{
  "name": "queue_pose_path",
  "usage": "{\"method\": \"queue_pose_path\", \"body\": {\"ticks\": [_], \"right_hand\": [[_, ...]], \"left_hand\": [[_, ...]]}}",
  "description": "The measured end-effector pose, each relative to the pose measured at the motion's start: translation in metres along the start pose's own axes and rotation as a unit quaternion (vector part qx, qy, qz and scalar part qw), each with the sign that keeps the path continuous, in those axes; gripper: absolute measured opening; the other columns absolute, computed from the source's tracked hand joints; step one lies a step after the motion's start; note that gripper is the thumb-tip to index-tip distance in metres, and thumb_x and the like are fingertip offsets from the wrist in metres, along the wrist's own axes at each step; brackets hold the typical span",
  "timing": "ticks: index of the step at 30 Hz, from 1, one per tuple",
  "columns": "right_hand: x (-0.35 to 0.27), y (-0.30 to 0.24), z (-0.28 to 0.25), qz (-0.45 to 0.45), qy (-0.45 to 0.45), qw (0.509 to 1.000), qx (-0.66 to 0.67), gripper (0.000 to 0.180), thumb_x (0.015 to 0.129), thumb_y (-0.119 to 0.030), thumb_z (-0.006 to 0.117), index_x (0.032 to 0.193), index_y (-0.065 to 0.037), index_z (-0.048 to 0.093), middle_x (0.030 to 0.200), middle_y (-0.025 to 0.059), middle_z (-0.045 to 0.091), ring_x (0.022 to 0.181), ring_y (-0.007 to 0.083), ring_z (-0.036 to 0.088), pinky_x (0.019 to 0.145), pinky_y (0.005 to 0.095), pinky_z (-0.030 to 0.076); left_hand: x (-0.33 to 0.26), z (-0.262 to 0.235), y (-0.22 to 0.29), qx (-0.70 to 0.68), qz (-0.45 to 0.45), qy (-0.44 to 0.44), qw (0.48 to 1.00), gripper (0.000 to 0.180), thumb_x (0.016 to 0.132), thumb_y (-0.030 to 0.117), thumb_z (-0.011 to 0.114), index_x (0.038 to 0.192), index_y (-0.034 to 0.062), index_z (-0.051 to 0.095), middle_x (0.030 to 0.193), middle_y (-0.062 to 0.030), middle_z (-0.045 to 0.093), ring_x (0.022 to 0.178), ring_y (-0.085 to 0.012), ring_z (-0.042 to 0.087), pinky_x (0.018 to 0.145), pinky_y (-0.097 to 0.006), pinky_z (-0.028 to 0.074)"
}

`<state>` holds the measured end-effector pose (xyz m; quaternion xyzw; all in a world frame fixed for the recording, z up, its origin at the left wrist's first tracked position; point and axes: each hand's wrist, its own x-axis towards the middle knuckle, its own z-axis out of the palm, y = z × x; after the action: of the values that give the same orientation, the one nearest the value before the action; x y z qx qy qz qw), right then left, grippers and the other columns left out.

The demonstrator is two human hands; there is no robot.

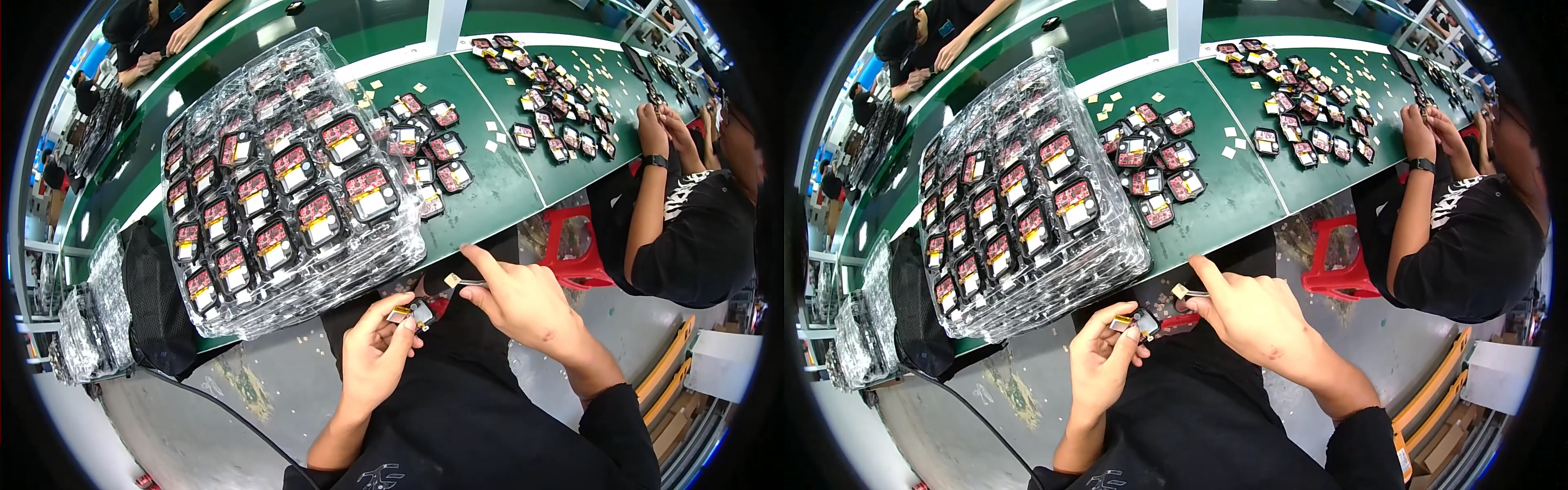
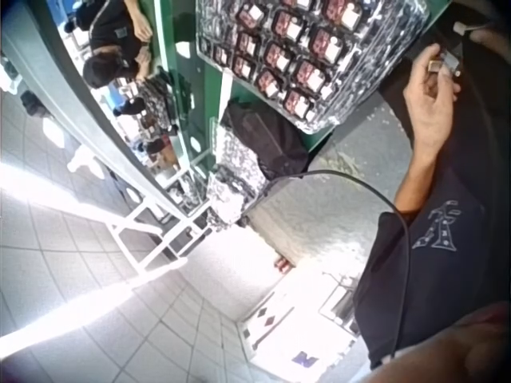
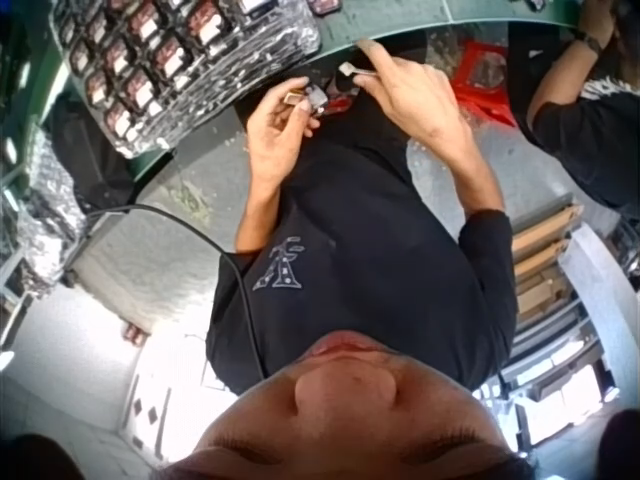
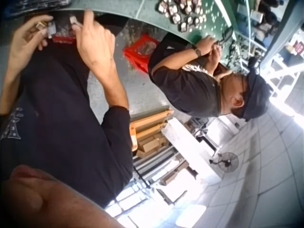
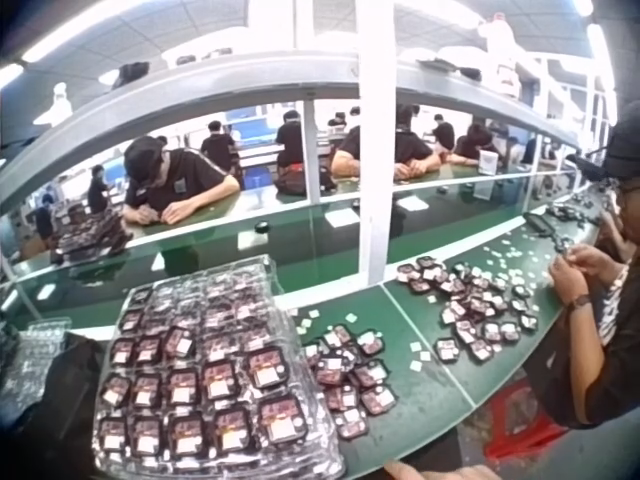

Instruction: Manually assemble small electronic parts and place them into plastic containers on a production line.

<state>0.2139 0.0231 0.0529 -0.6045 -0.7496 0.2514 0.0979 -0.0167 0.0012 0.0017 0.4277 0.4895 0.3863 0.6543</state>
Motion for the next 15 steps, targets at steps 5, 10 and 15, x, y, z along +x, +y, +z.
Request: {"method": "queue_pose_path", "body": {"ticks": [5,10,15], "right_hand": [[0.002,0.009,0.017,-0.032,-0.010,0.998,-0.048,0.020,0.098,-0.018,0.065,0.111,-0.003,0.061,0.074,0.0136,0.066,0.068,0.0384,0.070,0.058,0.0492,0.054],[0.004,0.010,0.020,-0.082,-0.014,0.996,-0.020,0.018,0.092,-0.007,0.064,0.110,-0.004,0.062,0.083,0.0134,0.066,0.077,0.0373,0.071,0.063,0.0484,0.055],[0.005,0.007,0.017,-0.081,-0.040,0.996,-0.015,0.032,0.093,-0.006,0.063,0.125,-0.007,0.063,0.088,0.0131,0.067,0.082,0.0368,0.071,0.067,0.0471,0.057]], "left_hand": [[-0.002,0.004,0.000,0.000,-0.012,-0.022,1.000,0.042,0.101,0.001,0.062,0.141,0.0013,0.047,0.094,-0.0090,0.070,0.071,-0.0101,0.065,0.061,-0.022,0.050],[-0.002,0.002,-0.003,0.002,-0.017,-0.032,0.999,0.037,0.101,0.003,0.063,0.135,0.0020,0.049,0.094,-0.0088,0.070,0.072,-0.0097,0.065,0.061,-0.022,0.050],[-0.002,-0.001,-0.006,0.027,-0.024,-0.046,0.998,0.043,0.102,0.002,0.063,0.140,0.0024,0.045,0.096,-0.0097,0.071,0.073,-0.0100,0.066,0.062,-0.023,0.051]]}}
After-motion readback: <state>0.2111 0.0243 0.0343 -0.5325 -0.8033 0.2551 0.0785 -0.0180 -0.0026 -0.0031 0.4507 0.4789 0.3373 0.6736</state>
